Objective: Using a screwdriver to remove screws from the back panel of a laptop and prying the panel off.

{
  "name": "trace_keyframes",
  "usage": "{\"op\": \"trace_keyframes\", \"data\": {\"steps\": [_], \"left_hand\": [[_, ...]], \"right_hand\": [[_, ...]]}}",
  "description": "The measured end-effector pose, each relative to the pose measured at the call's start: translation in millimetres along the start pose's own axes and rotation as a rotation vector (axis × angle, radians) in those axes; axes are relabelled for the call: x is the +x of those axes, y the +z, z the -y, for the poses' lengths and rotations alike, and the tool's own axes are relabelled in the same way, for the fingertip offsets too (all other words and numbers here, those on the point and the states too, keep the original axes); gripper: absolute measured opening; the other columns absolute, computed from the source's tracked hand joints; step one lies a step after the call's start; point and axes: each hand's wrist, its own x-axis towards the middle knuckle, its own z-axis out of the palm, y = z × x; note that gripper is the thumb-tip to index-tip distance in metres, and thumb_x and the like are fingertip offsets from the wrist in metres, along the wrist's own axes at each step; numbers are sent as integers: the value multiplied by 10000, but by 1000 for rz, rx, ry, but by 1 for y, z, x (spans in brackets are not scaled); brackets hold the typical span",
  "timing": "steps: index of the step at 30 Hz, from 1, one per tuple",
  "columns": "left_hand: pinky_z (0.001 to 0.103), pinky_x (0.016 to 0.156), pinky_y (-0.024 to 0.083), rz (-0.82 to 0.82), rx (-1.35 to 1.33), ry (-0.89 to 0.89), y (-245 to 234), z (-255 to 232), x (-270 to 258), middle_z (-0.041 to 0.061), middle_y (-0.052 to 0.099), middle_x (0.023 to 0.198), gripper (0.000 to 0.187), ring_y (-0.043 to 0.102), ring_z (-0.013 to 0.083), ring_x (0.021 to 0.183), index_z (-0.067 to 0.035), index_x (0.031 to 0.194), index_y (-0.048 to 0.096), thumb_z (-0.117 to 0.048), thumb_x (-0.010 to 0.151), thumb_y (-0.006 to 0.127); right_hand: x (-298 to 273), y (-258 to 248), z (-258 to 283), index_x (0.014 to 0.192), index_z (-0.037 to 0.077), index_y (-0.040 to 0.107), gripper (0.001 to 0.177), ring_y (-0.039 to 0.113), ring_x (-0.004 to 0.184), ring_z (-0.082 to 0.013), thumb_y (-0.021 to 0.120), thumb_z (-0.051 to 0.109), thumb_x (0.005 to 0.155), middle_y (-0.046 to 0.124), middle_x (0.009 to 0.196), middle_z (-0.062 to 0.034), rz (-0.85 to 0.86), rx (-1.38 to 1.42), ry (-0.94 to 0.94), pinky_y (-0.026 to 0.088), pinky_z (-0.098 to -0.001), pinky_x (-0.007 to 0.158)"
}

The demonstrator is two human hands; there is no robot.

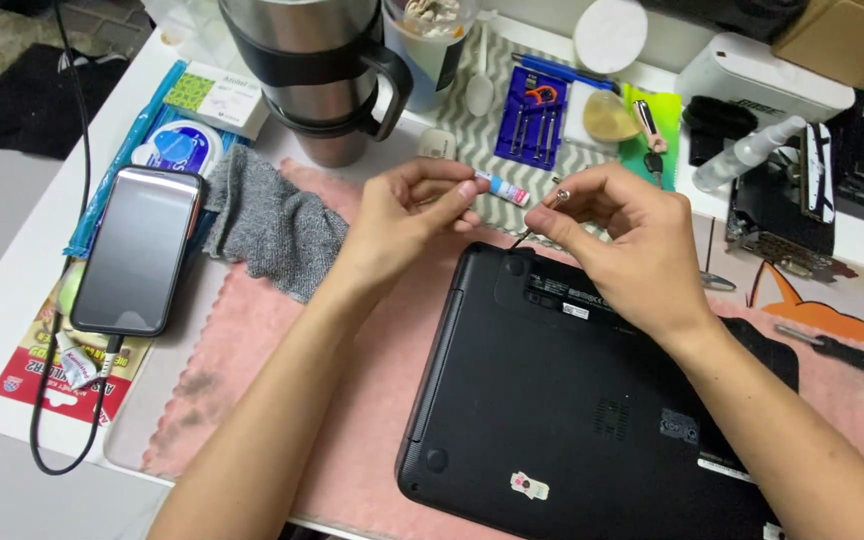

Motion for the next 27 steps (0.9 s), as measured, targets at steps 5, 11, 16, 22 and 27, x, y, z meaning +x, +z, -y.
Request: {"op": "trace_keyframes", "data": {"steps": [5, 11, 16, 22, 27], "left_hand": [[237, 879, 733, 71, -13, 70, -6, 23, 13, 188, 882, 1126, 322, 856, 162, 896, 51, 1329, 775, -107, 1049, 794], [225, 862, 746, 18, 45, -45, 0, 9, 6, 168, 898, 1087, 422, 872, 157, 914, 48, 1331, 812, -213, 1000, 813], [251, 971, 753, 64, 95, -52, -4, 10, 7, 214, 914, 1163, 453, 910, 206, 1051, 48, 1373, 787, -160, 973, 832], [285, 956, 761, 83, 28, 1, -7, 25, 14, 232, 907, 1133, 433, 907, 228, 1036, 87, 1370, 761, -171, 1024, 776], [313, 851, 765, 61, -10, -1, -4, 22, 11, 213, 900, 1069, 438, 888, 216, 967, 57, 1359, 785, -216, 1016, 796]], "right_hand": [[0, -1, 4, 1154, 16, 788, 187, 816, 967, -165, 925, 59, 1034, 855, 1062, -107, 27, -82, -47, 669, -279, 923], [-3, -9, 8, 1193, -16, 781, 203, 819, 952, -191, 919, -3, 1044, 843, 1092, -144, 28, -95, -52, 690, -278, 889], [-5, -2, 3, 1174, -11, 788, 197, 837, 985, -196, 915, 27, 1029, 852, 1086, -140, 43, -82, -32, 698, -291, 953], [-11, 2, -2, 1183, -61, 774, 216, 820, 994, -218, 935, -52, 1040, 827, 1085, -172, -24, -70, -124, 679, -291, 939], [-9, 7, -9, 1143, -17, 803, 204, 779, 910, -173, 956, -10, 1008, 835, 1027, -125, -26, -97, -119, 638, -271, 820]]}}
